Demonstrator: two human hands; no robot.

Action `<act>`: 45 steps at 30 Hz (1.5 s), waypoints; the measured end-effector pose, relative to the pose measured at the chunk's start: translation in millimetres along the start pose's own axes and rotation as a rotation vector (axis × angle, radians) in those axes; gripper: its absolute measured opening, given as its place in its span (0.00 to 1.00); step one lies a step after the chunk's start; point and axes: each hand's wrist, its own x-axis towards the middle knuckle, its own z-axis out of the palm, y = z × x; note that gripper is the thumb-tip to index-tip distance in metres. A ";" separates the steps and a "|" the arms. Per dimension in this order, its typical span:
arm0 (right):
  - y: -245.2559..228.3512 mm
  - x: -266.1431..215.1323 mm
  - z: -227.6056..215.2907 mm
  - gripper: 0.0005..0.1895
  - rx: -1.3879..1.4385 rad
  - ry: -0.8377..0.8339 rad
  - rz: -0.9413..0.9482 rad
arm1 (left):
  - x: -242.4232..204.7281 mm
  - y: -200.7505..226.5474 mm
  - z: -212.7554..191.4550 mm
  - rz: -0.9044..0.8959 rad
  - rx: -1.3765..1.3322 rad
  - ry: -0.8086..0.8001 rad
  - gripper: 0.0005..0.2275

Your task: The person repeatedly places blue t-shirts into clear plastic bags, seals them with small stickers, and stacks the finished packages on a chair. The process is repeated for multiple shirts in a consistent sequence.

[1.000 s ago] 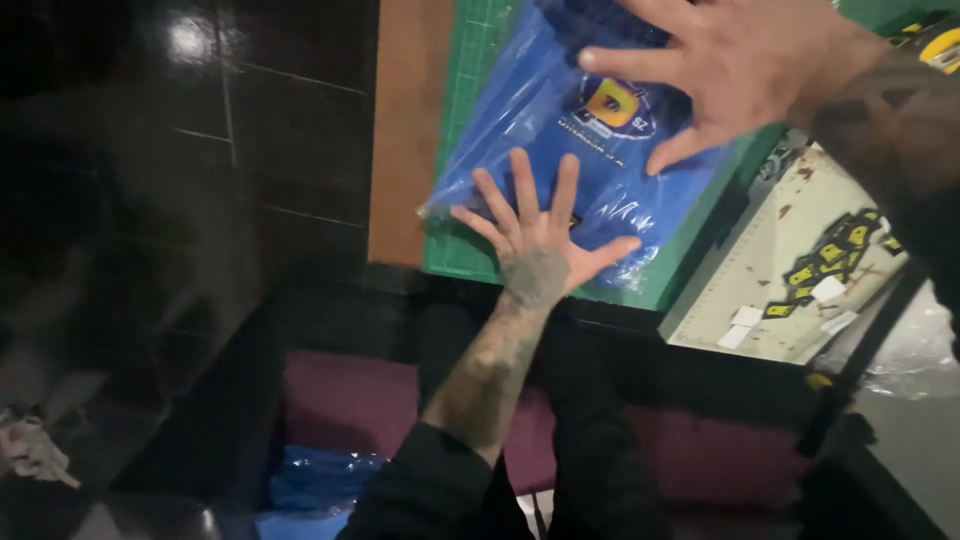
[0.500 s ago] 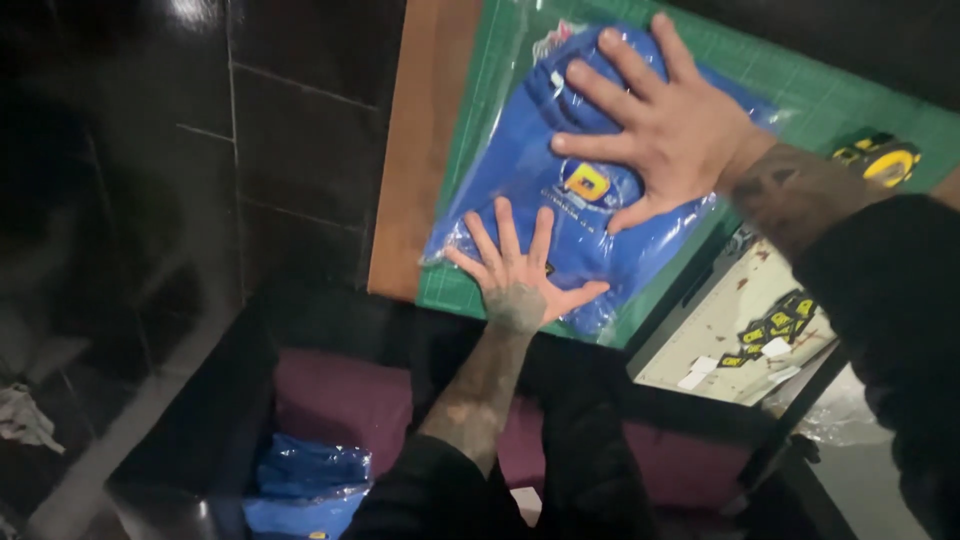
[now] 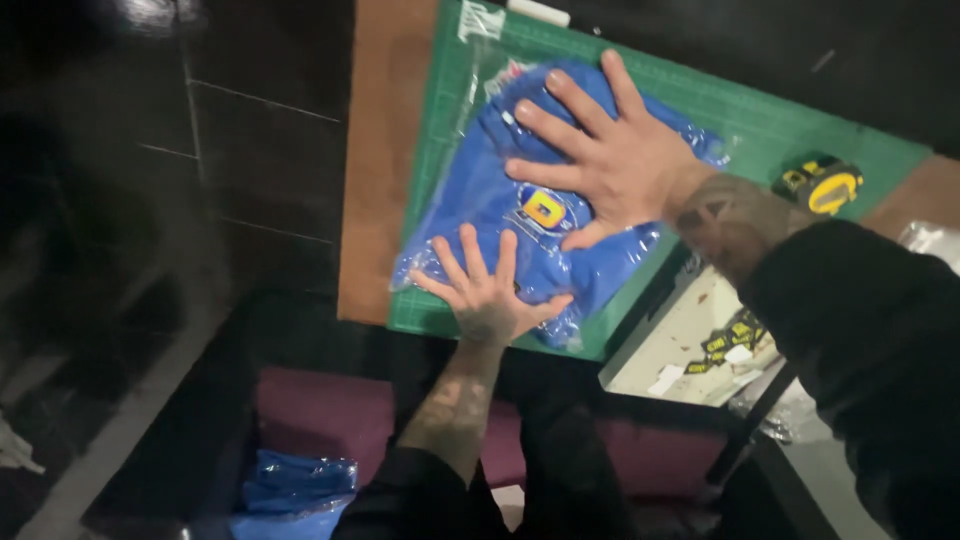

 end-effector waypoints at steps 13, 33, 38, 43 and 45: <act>-32.5 5.2 -2.0 0.55 -0.377 0.129 -0.042 | -21.7 14.0 -18.2 -0.067 -0.039 -0.007 0.59; -137.4 -42.0 116.3 0.51 -0.036 0.591 0.811 | 127.1 -35.2 -41.4 0.485 0.030 -0.327 0.45; -128.9 -45.2 126.9 0.51 -0.012 0.607 0.806 | 127.0 -38.9 -31.7 0.479 0.061 -0.410 0.47; -118.8 -48.1 135.3 0.50 -0.025 0.561 0.806 | 137.9 -33.5 -38.7 0.462 0.176 -0.559 0.49; -119.8 -48.5 133.2 0.49 -0.044 0.568 0.808 | 137.6 -33.7 -37.1 0.468 0.193 -0.569 0.48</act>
